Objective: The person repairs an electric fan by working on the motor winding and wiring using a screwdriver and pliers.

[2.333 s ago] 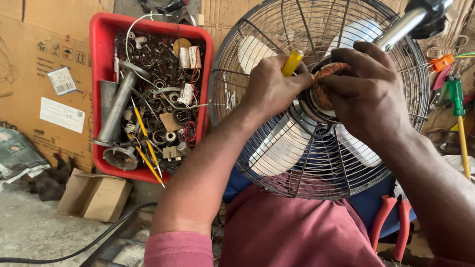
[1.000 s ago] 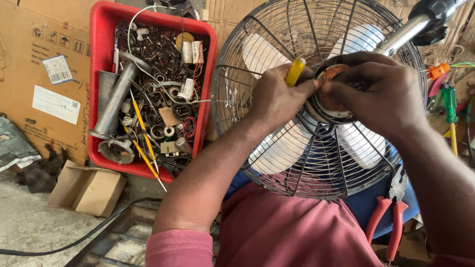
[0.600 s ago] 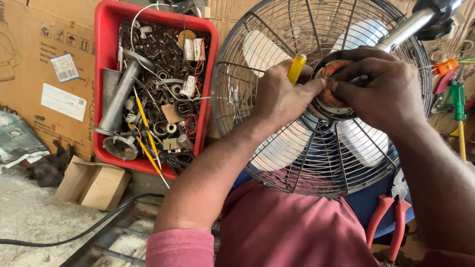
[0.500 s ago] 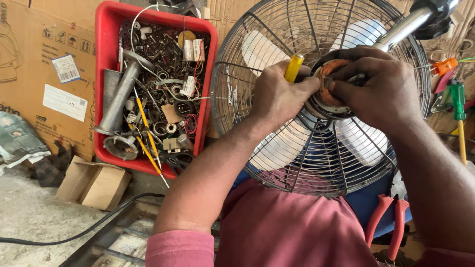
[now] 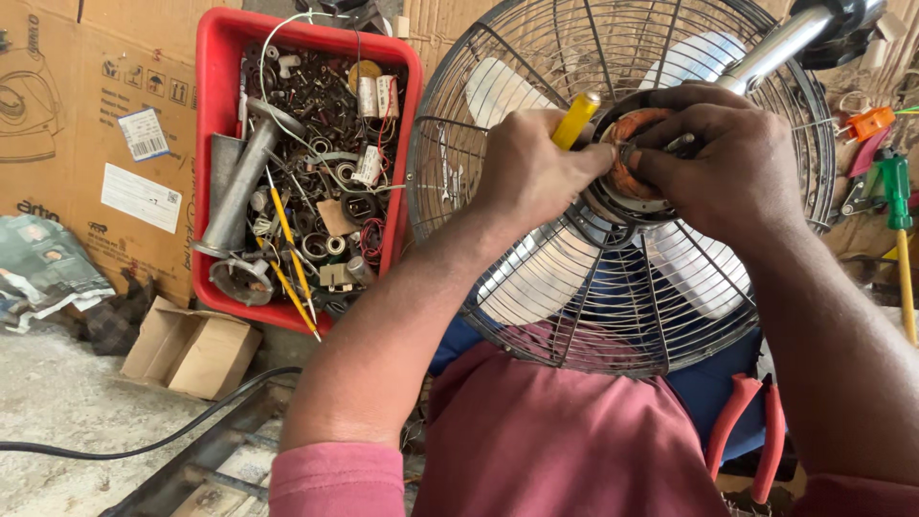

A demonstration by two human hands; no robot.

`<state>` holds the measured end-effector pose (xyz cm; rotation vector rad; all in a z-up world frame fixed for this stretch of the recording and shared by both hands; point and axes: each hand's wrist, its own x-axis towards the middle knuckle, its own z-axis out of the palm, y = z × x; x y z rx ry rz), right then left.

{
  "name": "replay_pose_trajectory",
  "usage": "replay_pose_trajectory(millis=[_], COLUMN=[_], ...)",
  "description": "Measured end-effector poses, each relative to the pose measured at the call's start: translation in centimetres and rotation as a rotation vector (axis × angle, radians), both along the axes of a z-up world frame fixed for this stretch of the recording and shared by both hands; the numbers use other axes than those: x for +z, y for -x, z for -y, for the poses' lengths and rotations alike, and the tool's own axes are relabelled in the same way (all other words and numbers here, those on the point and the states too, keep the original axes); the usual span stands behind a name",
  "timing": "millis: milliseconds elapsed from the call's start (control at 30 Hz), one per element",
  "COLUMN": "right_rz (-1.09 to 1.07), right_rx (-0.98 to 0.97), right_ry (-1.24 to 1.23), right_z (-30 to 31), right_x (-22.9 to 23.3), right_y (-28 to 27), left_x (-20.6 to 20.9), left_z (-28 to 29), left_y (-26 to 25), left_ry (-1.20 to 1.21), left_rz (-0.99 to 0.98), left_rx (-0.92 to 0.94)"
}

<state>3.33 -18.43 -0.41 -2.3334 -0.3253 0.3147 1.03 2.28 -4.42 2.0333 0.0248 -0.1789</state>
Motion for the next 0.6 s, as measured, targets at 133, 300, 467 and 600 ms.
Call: replay_pose_trajectory(millis=[133, 300, 467, 600], right_rz=[0.021, 0.027, 0.049, 0.071], right_rx=[0.012, 0.015, 0.011, 0.01], right_ry=[-0.043, -0.075, -0.051, -0.045], right_z=[0.3, 0.4, 0.5, 0.5], right_x=[-0.2, -0.4, -0.5, -0.7], right_y=[0.1, 0.1, 0.1, 0.2], left_x=[1.2, 2.1, 2.1, 1.6], left_z=[0.2, 0.0, 0.2, 0.3], left_y=[-0.7, -0.7, -0.5, 0.4], left_ry=[-0.079, -0.09, -0.151, -0.147], left_rz=[0.009, 0.039, 0.322, 0.312], left_rx=[-0.047, -0.052, -0.111, -0.116])
